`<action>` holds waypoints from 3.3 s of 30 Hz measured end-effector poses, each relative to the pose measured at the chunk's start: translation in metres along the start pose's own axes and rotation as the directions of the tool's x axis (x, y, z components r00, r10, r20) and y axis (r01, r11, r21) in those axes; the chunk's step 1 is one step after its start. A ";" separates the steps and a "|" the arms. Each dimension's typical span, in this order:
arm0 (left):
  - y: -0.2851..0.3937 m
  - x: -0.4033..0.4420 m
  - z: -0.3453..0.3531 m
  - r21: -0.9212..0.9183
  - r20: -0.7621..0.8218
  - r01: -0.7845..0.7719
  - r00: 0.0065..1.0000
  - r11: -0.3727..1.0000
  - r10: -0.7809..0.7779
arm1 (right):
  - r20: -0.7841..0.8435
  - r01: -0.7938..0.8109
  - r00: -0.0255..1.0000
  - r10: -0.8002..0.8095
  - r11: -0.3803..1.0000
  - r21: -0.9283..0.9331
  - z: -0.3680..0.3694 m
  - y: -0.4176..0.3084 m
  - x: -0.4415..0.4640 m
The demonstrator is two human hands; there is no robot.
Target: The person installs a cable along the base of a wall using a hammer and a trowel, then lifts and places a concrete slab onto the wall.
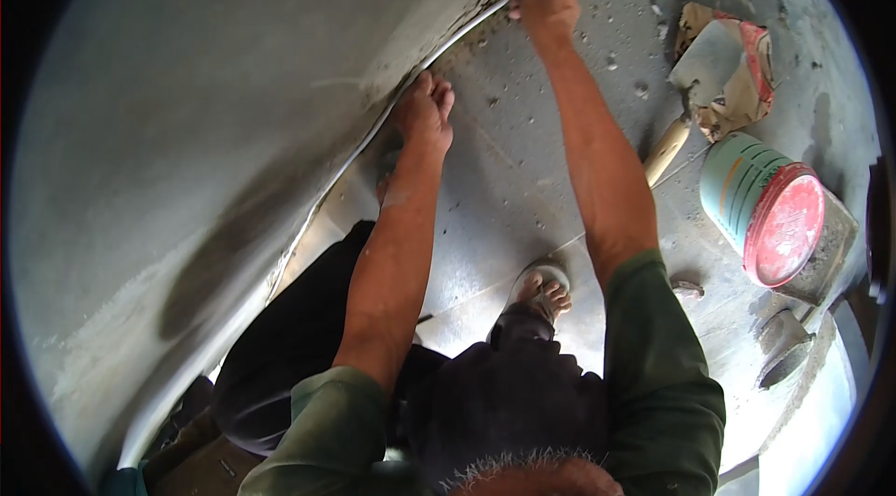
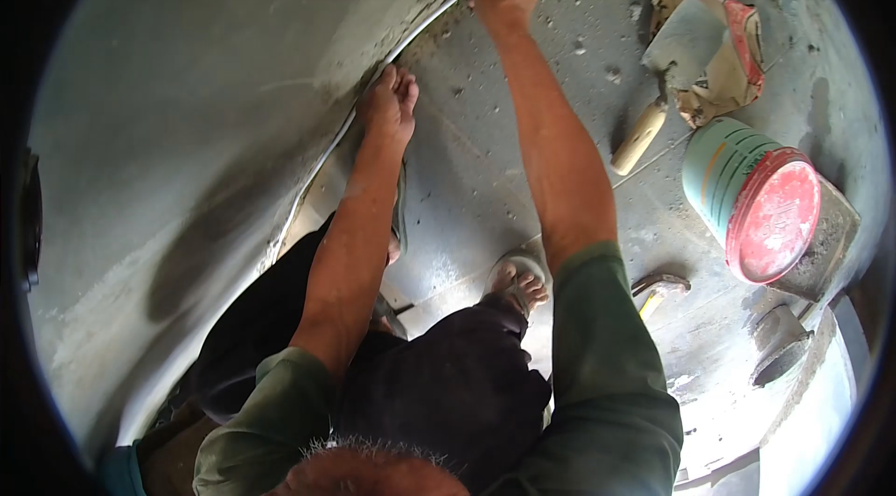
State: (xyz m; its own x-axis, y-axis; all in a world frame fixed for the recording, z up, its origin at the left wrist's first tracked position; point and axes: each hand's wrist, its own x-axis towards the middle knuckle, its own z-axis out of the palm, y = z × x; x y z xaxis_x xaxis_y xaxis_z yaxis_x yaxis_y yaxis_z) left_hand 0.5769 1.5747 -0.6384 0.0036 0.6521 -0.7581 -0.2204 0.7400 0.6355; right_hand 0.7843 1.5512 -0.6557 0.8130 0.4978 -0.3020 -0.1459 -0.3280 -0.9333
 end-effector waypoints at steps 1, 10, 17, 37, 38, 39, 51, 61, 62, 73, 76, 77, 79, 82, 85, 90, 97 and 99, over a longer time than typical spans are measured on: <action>0.001 -0.002 0.000 -0.002 0.021 -0.002 1.000 1.000 0.002 | -0.015 0.008 1.000 -0.008 0.999 -0.049 0.012 0.015 0.012; 0.005 -0.006 0.017 -0.044 -0.039 0.007 0.999 0.999 -0.009 | -0.094 0.078 0.992 -0.088 0.992 -0.102 0.005 0.009 0.023; 0.000 0.000 0.026 -0.057 0.031 0.022 0.999 0.998 -0.020 | -0.244 0.048 0.969 -0.026 0.995 0.087 -0.049 -0.017 0.072; -0.003 0.019 0.040 -0.062 0.042 0.123 0.992 0.990 -0.121 | -0.404 0.096 0.887 -0.223 0.945 -0.311 -0.038 -0.002 0.139; -0.004 0.019 0.037 -0.059 0.067 0.132 0.989 0.990 -0.128 | -0.409 0.090 0.883 -0.229 0.939 -0.331 -0.035 -0.001 0.140; -0.004 0.021 0.037 -0.064 0.100 0.134 0.987 0.989 -0.127 | -0.416 0.092 0.878 -0.239 0.935 -0.343 -0.033 -0.003 0.142; -0.005 0.015 0.042 -0.048 0.059 0.110 0.992 0.993 -0.107 | 0.035 -0.201 0.979 0.199 0.975 0.095 -0.040 -0.049 0.051; -0.004 0.011 0.046 -0.030 0.072 0.107 0.992 0.994 -0.105 | -0.071 -0.340 0.934 0.350 0.932 0.123 -0.015 -0.043 0.053; -0.003 0.007 0.047 -0.028 0.060 0.098 0.994 0.995 -0.096 | -0.072 -0.346 0.932 0.356 0.930 0.124 -0.009 -0.025 0.069; -0.017 0.056 0.090 -0.103 0.393 0.273 0.894 0.957 -0.213 | -0.130 -0.127 0.988 0.088 0.938 -0.323 0.013 -0.008 0.074; -0.022 0.069 0.090 -0.163 0.498 0.309 0.846 0.937 -0.192 | 0.012 0.035 0.999 -0.037 0.759 -0.650 -0.012 -0.027 0.048; -0.021 0.072 0.090 -0.172 0.507 0.293 0.845 0.941 -0.170 | 0.128 0.150 0.988 -0.081 0.630 -0.762 -0.014 -0.030 0.041; -0.019 0.077 0.082 -0.177 0.594 0.346 0.784 0.921 -0.180 | -0.015 0.165 0.979 -0.205 0.826 -0.540 -0.016 -0.023 0.014; -0.021 0.079 0.085 -0.196 0.603 0.371 0.776 0.908 -0.187 | -0.202 0.317 0.900 -0.385 0.899 -0.301 -0.052 -0.003 -0.074; -0.020 0.074 0.091 -0.225 0.483 0.336 0.854 0.915 -0.195 | -0.367 0.233 0.787 -0.496 0.790 -0.568 -0.117 0.020 -0.141; -0.020 0.069 0.094 -0.211 0.465 0.268 0.873 0.940 -0.145 | -0.532 -0.147 0.759 -0.376 0.697 -0.702 -0.200 0.050 -0.157; -0.006 0.066 0.099 -0.199 0.436 0.405 0.852 0.892 -0.289 | -0.396 0.035 0.822 -0.410 0.729 -0.683 -0.224 0.093 -0.162; -0.009 0.065 0.099 -0.190 0.411 0.384 0.867 0.904 -0.282 | -0.340 0.060 0.842 -0.418 0.699 -0.712 -0.241 0.096 -0.193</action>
State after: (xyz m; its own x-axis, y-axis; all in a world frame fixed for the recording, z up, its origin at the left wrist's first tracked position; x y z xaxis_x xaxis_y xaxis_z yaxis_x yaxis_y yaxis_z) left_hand 0.6757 1.6272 -0.6791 0.4664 0.4242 -0.7762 -0.3827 0.8879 0.2553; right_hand 0.7496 1.2298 -0.6407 0.9374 0.2836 0.2022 0.3482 -0.7715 -0.5325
